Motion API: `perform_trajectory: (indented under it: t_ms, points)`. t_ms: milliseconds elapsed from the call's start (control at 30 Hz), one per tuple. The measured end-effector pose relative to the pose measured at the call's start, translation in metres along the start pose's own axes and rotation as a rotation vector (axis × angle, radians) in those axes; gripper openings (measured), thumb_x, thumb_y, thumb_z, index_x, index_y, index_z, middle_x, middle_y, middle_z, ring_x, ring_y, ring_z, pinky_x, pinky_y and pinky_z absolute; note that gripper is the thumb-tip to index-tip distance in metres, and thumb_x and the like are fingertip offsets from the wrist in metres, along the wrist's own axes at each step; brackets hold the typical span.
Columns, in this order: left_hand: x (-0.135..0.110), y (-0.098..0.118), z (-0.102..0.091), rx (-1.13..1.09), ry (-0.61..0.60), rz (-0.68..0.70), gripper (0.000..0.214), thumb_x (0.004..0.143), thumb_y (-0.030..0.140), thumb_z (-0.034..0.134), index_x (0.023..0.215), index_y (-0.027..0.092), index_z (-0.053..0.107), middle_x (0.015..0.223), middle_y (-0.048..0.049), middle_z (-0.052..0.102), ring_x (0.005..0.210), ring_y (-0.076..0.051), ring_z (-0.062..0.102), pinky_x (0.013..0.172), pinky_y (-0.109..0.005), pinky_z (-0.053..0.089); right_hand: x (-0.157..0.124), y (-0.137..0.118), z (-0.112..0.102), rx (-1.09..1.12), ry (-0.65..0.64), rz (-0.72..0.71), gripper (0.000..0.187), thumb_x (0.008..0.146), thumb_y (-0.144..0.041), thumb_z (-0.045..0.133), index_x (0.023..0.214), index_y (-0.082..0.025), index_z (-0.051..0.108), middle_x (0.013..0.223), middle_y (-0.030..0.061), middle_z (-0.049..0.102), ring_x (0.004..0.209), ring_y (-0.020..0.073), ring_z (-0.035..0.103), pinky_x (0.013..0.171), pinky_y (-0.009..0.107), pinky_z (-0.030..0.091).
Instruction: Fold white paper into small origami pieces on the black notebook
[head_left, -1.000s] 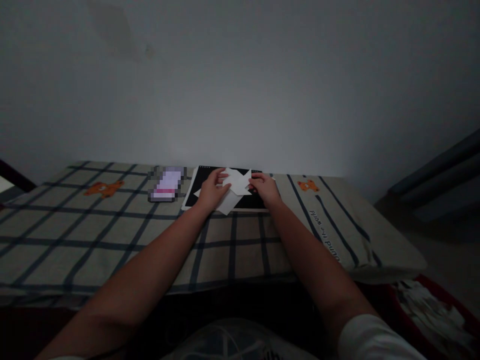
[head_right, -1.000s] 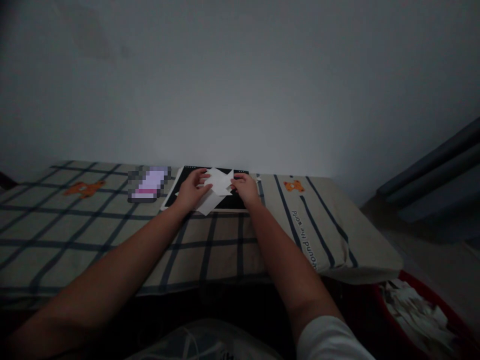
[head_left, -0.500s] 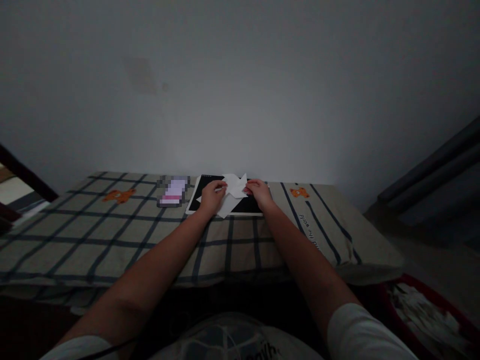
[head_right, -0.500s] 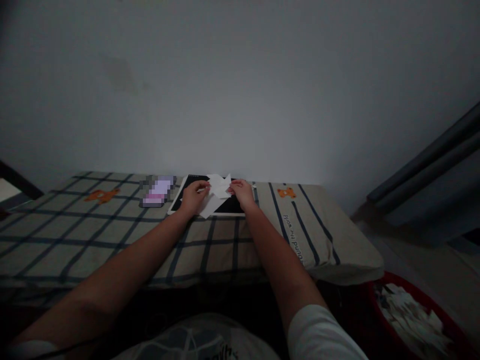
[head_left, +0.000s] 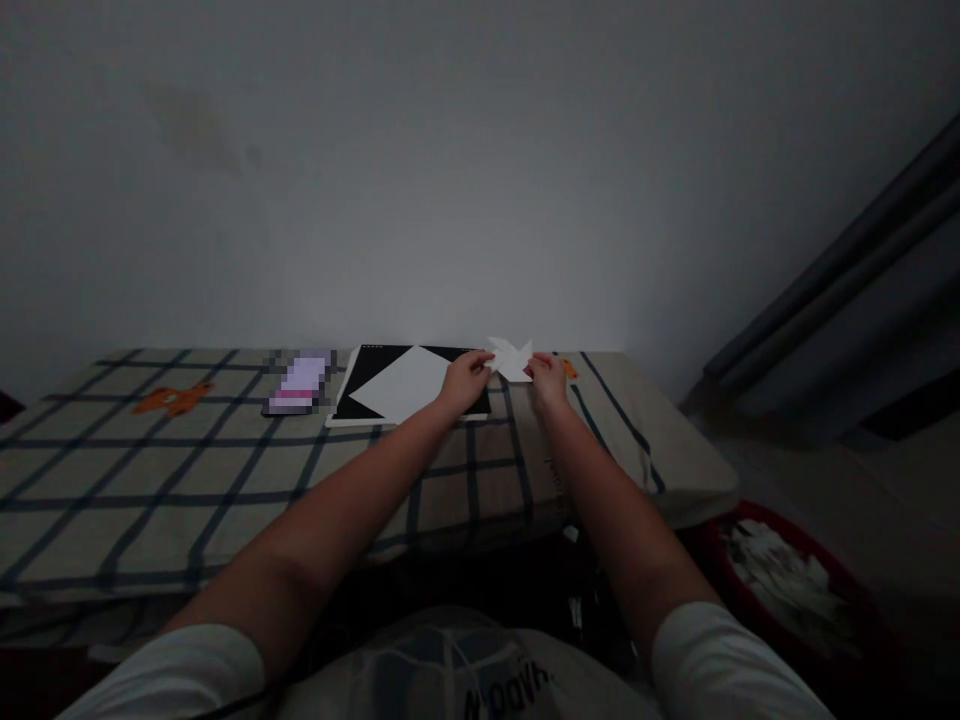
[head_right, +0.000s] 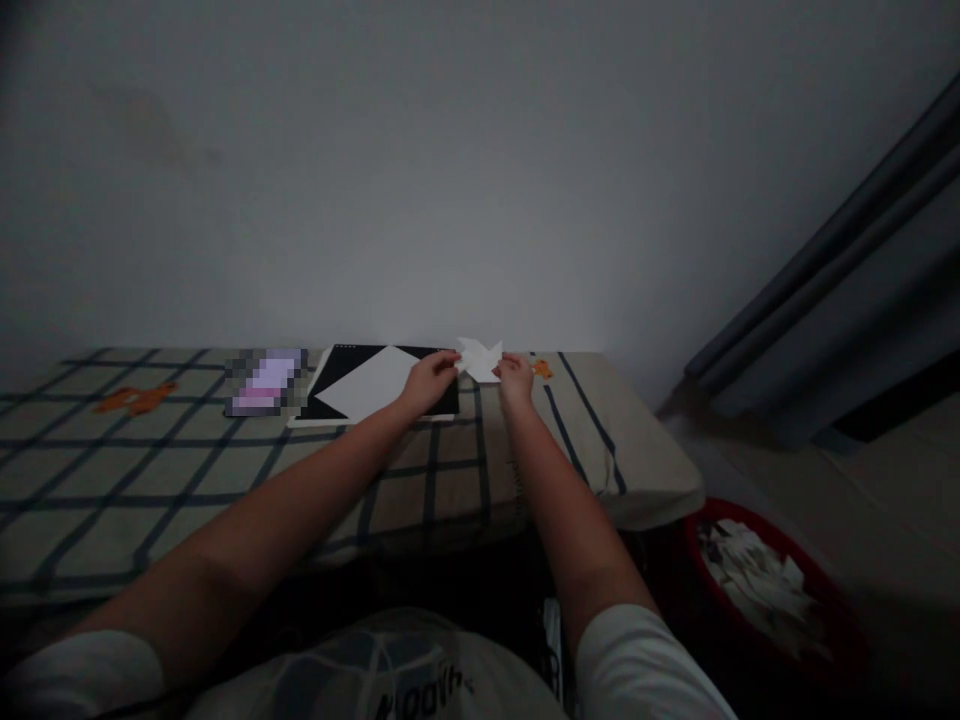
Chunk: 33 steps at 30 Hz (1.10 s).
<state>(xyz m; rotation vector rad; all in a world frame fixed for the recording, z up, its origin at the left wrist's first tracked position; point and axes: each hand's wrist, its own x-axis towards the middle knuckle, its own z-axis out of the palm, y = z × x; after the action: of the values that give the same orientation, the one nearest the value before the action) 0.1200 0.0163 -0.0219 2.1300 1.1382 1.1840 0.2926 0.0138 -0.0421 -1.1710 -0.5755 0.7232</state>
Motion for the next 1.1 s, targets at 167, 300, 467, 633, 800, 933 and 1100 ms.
perform_trajectory:
  t_ms: [167,300,467,633,800,933,1100]
  points:
    - [0.004,0.017,0.039,0.137,-0.194,0.124,0.033,0.083,0.017,0.061,0.116,0.015,0.068,0.136,-0.0131,0.058,0.129,-0.025,0.052,0.113,-0.041,0.037,0.023,0.0,-0.03,-0.021,0.186,-0.018,0.016,0.071,-0.008,0.053,0.082,-0.019,0.05,0.062,-0.0067,0.057,0.054,0.0083,0.059,0.061,0.022,0.054]
    - [-0.002,0.027,0.058,0.266,-0.392,0.246,0.037,0.089,0.029,0.058,0.124,0.017,0.064,0.143,-0.0117,0.053,0.133,-0.024,0.049,0.114,-0.038,0.036,0.033,0.008,-0.039,-0.092,0.228,-0.009,0.018,0.066,-0.006,0.053,0.077,-0.019,0.047,0.062,-0.0054,0.06,0.056,0.0108,0.063,0.061,0.025,0.056]
    - [-0.01,0.029,0.073,0.438,-0.522,0.306,0.053,0.096,0.043,0.048,0.138,0.012,0.051,0.15,-0.017,0.044,0.14,-0.029,0.039,0.116,-0.042,0.029,0.042,0.021,-0.044,-0.301,0.214,-0.029,0.014,0.064,-0.01,0.055,0.073,-0.019,0.051,0.057,-0.0049,0.058,0.052,0.0135,0.061,0.053,0.026,0.053]
    - [-0.013,0.027,0.081,0.555,-0.571,0.269,0.056,0.098,0.051,0.037,0.142,0.016,0.046,0.151,-0.015,0.044,0.14,-0.031,0.039,0.113,-0.053,0.028,0.045,0.025,-0.051,-0.571,0.158,-0.166,0.01,0.063,-0.015,0.054,0.071,-0.019,0.058,0.063,-0.0019,0.062,0.059,0.0167,0.061,0.063,0.028,0.051]
    - [-0.008,0.027,0.082,0.591,-0.558,0.253,0.055,0.098,0.052,0.037,0.14,0.017,0.047,0.149,-0.0151,0.046,0.139,-0.032,0.038,0.112,-0.058,0.027,0.037,0.018,-0.053,-0.804,0.057,-0.319,0.018,0.07,-0.014,0.05,0.082,-0.016,0.064,0.079,0.0044,0.067,0.077,0.0187,0.061,0.08,0.032,0.048]
    - [-0.006,0.024,0.082,0.588,-0.536,0.25,0.053,0.096,0.048,0.044,0.14,0.019,0.048,0.149,-0.0158,0.046,0.139,-0.031,0.04,0.112,-0.055,0.029,0.025,0.013,-0.047,-0.962,-0.177,-0.44,0.02,0.077,-0.015,0.054,0.089,-0.016,0.07,0.098,0.0087,0.07,0.097,0.0193,0.061,0.095,0.032,0.044]
    - [-0.011,0.019,0.073,0.587,-0.492,0.251,0.052,0.092,0.044,0.052,0.137,0.018,0.052,0.145,-0.0181,0.049,0.136,-0.032,0.043,0.11,-0.053,0.033,0.015,0.013,-0.039,-1.153,-0.364,-0.494,0.022,0.086,-0.018,0.053,0.09,-0.019,0.074,0.109,0.0119,0.07,0.11,0.0222,0.06,0.102,0.035,0.04]
